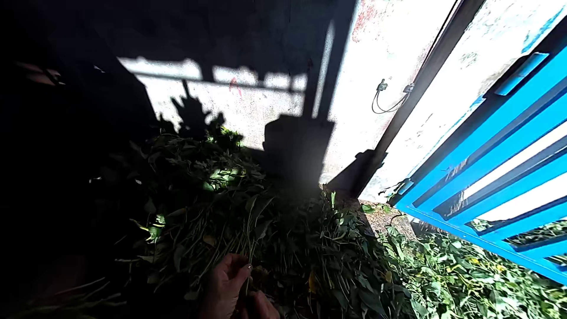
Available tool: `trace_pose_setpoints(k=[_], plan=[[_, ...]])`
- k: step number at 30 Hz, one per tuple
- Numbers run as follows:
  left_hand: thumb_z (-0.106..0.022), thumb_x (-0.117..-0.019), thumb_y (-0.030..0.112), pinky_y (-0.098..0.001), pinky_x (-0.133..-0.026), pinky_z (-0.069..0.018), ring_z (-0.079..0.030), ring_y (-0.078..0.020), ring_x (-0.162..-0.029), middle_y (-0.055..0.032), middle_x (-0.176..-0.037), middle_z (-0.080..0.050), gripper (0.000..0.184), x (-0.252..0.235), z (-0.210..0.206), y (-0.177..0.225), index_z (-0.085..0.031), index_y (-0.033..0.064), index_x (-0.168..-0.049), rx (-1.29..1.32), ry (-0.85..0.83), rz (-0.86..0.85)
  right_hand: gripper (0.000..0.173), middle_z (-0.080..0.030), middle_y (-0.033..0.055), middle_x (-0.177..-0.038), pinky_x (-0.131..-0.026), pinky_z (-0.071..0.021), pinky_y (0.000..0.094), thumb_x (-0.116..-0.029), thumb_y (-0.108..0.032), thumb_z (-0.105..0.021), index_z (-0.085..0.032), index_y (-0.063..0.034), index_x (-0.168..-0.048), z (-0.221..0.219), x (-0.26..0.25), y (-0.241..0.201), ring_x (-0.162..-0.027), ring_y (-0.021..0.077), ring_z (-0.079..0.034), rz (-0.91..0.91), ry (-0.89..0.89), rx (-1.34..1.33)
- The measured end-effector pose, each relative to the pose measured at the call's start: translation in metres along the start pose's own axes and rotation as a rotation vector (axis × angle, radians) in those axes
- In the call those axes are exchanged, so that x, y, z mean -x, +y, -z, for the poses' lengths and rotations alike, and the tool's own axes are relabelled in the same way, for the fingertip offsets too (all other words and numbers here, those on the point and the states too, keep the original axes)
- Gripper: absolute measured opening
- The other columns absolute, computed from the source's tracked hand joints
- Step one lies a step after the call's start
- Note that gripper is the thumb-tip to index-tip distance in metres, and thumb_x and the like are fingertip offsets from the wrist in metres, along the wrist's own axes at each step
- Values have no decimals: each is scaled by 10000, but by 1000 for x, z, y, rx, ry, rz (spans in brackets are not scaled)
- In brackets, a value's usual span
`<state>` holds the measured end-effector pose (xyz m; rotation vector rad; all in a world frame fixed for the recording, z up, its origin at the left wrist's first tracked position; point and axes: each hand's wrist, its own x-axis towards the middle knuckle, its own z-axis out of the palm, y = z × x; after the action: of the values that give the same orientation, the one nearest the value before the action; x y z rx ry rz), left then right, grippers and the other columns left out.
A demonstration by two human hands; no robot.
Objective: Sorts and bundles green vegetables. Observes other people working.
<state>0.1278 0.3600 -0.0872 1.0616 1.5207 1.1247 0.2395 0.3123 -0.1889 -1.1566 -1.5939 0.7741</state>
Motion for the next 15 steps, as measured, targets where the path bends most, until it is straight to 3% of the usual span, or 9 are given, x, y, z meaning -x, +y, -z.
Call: trace_pose_setpoints(k=[2,5,9,12,13,15], plan=[[-652,-937,-11,-345,-608,-622,-713,-215,-673,-116,-820,-701,95,-1,-1,1,-602,-18,-1018,56,62,81,150,-714,115,-882,-727,-616,344,-948,-118,-673,-720,11,-1011,-3,0,-3,-783,185,-711,10,6,-16],[-643,-979,13,-336,-595,-620,-695,-198,-636,-121,-837,-692,163,-3,-3,6,-601,-46,-1125,124,76,256,144,-715,135,-899,-756,-617,353,-945,-96,-665,-709,29,-1002,-3,0,-9,-806,201,-717,-2,-3,-59],[-576,-1024,39,-338,-601,-626,-684,-181,-631,-104,-827,-659,106,-2,-5,8,-586,-34,-1101,137,128,268,272,-720,146,-946,-804,-605,364,-1026,-172,-553,-721,36,-1069,6,-7,5,-871,209,-713,1,7,-90],[-512,-1061,76,-384,-578,-639,-681,-203,-621,-101,-837,-622,112,-3,-3,16,-536,-15,-1122,182,198,297,333,-704,113,-970,-796,-605,403,-1016,-309,-565,-720,-20,-1071,27,-31,56,-903,230,-704,-141,179,266],[-492,-1071,91,-386,-564,-636,-679,-206,-611,-100,-839,-620,115,-2,-1,17,-523,-7,-1125,179,198,302,343,-694,157,-1007,-812,-600,448,-980,-317,-616,-716,-4,-1078,39,-40,79,-939,292,-701,-237,217,429],[-467,-1083,101,-375,-534,-624,-671,-205,-589,-105,-840,-623,128,-1,1,19,-504,-4,-1146,157,174,307,427,-635,253,-1216,-946,-555,499,-928,-283,-692,-660,35,-1211,69,-54,119,-1148,397,-639,-533,160,694]])
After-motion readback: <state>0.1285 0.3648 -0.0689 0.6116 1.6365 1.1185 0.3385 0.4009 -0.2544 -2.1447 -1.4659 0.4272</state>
